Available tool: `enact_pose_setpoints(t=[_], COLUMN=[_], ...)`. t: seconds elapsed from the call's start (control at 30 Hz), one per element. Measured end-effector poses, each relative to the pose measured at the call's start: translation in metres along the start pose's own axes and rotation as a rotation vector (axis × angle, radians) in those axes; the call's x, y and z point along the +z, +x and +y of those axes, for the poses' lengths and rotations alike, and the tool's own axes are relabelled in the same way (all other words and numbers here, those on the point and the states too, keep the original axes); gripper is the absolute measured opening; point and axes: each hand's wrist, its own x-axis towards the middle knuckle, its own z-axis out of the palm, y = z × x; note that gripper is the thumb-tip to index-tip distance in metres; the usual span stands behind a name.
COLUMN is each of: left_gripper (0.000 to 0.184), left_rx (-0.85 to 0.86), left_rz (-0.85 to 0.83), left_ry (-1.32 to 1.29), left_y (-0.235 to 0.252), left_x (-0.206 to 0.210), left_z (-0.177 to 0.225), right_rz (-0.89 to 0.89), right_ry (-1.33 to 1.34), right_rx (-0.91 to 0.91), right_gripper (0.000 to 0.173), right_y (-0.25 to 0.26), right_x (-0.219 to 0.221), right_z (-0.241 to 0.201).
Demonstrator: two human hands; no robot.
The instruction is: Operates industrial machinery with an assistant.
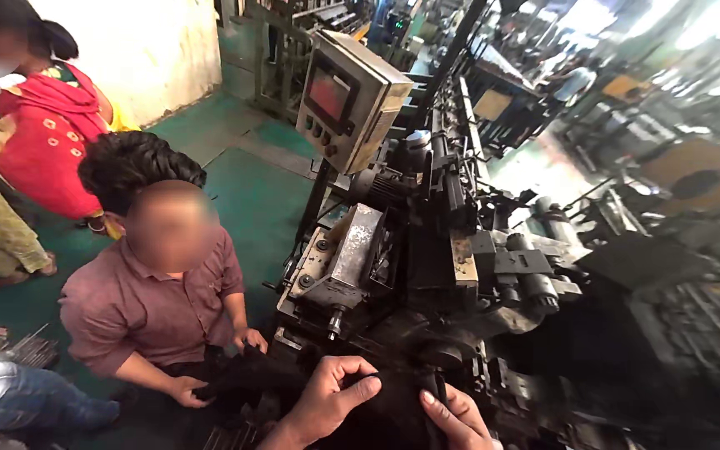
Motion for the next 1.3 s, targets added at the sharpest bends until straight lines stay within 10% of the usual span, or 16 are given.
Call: enact_pose_setpoints(t=[0.23, 0.53, 0.97, 1.3], left_gripper=[0.015, 0.022, 0.021, 0.021], left_rx=[0.064, 0.263, 0.375, 0.135], left_rz=[0.124, 0.229, 0.267, 0.111], left_ry=[0.130, 0.380, 0.387, 0.206], left_y=[0.000, -0.003, -0.004, -0.002], left_x=[0.008, 0.017, 0.034, 0.028], left_z=[0.012, 0.001, -0.012, -0.008], right_rz=[-0.003, 0.142, 0.151, -0.036], right_ry=[0.023, -0.754, -0.738, -0.855], right_rx=[0.052, -0.329, -0.401, -0.367], right_gripper=[0.026, 0.025, 0.023, 0.029], right_y=[-0.001, -0.002, -0.005, -0.001], right_x=[0.011, 0.038, 0.036, 0.021], right_z=[0.006, 0.011, 0.003, 0.004])
